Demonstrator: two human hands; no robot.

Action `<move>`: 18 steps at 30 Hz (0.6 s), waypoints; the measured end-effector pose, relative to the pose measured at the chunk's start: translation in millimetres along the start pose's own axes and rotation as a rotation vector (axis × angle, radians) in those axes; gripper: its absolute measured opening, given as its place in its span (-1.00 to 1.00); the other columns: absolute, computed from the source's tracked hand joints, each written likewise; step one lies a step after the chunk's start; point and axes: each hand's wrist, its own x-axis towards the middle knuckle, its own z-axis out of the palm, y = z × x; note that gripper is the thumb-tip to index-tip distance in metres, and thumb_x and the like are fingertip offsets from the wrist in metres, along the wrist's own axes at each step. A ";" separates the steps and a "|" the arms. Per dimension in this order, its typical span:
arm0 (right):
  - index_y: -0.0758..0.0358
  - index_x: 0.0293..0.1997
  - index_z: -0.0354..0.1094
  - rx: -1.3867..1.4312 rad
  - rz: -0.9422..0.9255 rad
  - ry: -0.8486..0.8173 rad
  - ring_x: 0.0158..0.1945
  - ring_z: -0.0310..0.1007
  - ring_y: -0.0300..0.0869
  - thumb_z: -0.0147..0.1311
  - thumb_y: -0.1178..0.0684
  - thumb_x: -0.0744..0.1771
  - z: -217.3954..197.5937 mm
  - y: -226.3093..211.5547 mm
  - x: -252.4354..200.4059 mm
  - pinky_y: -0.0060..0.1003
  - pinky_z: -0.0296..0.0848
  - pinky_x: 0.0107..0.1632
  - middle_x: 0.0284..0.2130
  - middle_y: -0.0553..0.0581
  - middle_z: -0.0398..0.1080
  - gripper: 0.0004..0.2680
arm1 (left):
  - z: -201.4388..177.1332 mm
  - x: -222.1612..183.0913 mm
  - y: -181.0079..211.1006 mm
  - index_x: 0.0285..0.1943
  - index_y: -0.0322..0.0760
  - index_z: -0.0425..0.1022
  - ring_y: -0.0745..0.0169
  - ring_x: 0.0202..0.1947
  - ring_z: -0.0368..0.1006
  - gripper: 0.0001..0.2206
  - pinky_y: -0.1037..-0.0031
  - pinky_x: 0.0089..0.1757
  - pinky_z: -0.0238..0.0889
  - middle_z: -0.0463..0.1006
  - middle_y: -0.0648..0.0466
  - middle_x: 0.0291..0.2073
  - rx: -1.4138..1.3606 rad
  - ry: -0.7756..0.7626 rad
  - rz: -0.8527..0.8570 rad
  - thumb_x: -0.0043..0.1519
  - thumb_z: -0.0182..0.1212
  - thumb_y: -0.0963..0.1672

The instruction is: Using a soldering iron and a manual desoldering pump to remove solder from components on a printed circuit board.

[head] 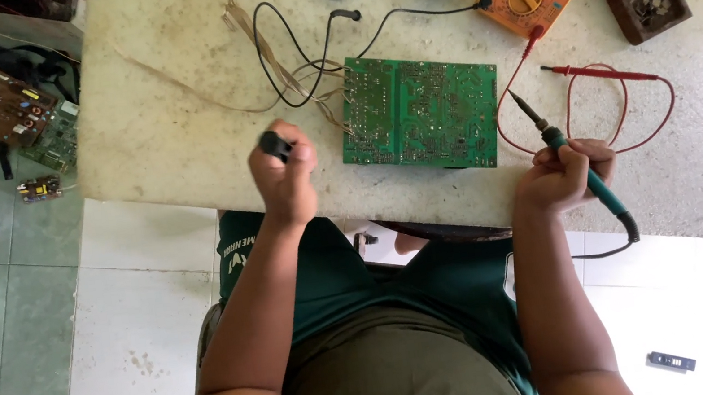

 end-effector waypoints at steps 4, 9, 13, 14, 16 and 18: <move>0.36 -0.47 0.22 -0.010 0.029 0.004 -0.74 0.25 -0.12 -0.02 0.37 0.16 0.4 -1.9 -1.7 -0.32 0.23 -0.71 -0.56 0.21 0.20 -0.92 | 1.5 5.8 -1.5 -0.47 -0.19 0.36 0.39 -0.64 0.18 -0.67 0.53 -0.45 0.15 0.22 0.15 -0.71 0.070 -0.066 0.071 0.27 0.17 0.03; 0.32 -0.47 0.18 0.000 0.084 0.017 -0.74 0.20 -0.16 -0.03 0.37 0.18 -1.4 -0.1 -1.0 -0.33 0.21 -0.69 -0.55 0.17 0.18 -0.90 | 0.9 10.3 -2.5 -0.46 -0.18 0.37 0.37 -0.70 0.22 -0.71 0.53 -0.50 0.17 0.27 0.15 -0.76 0.031 -0.051 0.000 0.27 0.15 0.00; 0.28 -0.46 0.18 0.003 0.108 0.035 -0.75 0.20 -0.16 0.00 0.35 0.18 -3.9 4.6 -0.1 -0.35 0.22 -0.69 -0.55 0.16 0.18 -0.90 | 3.8 -4.6 -18.7 -0.50 -0.20 0.38 0.33 -0.64 0.20 -0.76 0.40 -0.48 0.09 0.22 0.09 -0.75 0.138 -0.037 0.027 0.21 0.22 -0.07; 0.26 -0.46 0.17 0.001 0.107 0.029 -0.75 0.21 -0.16 0.00 0.35 0.18 -5.8 7.0 0.5 -0.36 0.21 -0.69 -0.54 0.16 0.19 -0.88 | 3.3 -8.2 -21.8 -0.50 -0.20 0.40 0.32 -0.65 0.21 -0.73 0.41 -0.49 0.10 0.23 0.05 -0.76 0.153 -0.076 0.033 0.21 0.25 -0.04; 0.25 -0.46 0.16 0.006 0.098 0.028 -0.75 0.22 -0.15 0.00 0.36 0.18 -8.2 11.1 2.0 -0.37 0.20 -0.69 -0.52 0.17 0.21 -0.87 | 2.7 -12.5 -27.5 -0.51 -0.20 0.41 0.32 -0.67 0.23 -0.70 0.42 -0.50 0.11 0.24 0.02 -0.77 0.165 -0.122 0.049 0.21 0.28 -0.02; 0.29 -0.45 0.17 0.010 0.114 0.020 -0.75 0.22 -0.12 0.02 0.36 0.18 -9.8 13.7 2.0 -0.33 0.21 -0.70 -0.53 0.22 0.20 -0.88 | 1.1 -14.2 -32.0 -0.54 -0.13 0.41 0.44 -0.72 0.17 -0.65 0.56 -0.52 0.11 0.20 0.15 -0.81 0.158 -0.130 0.059 0.25 0.27 0.03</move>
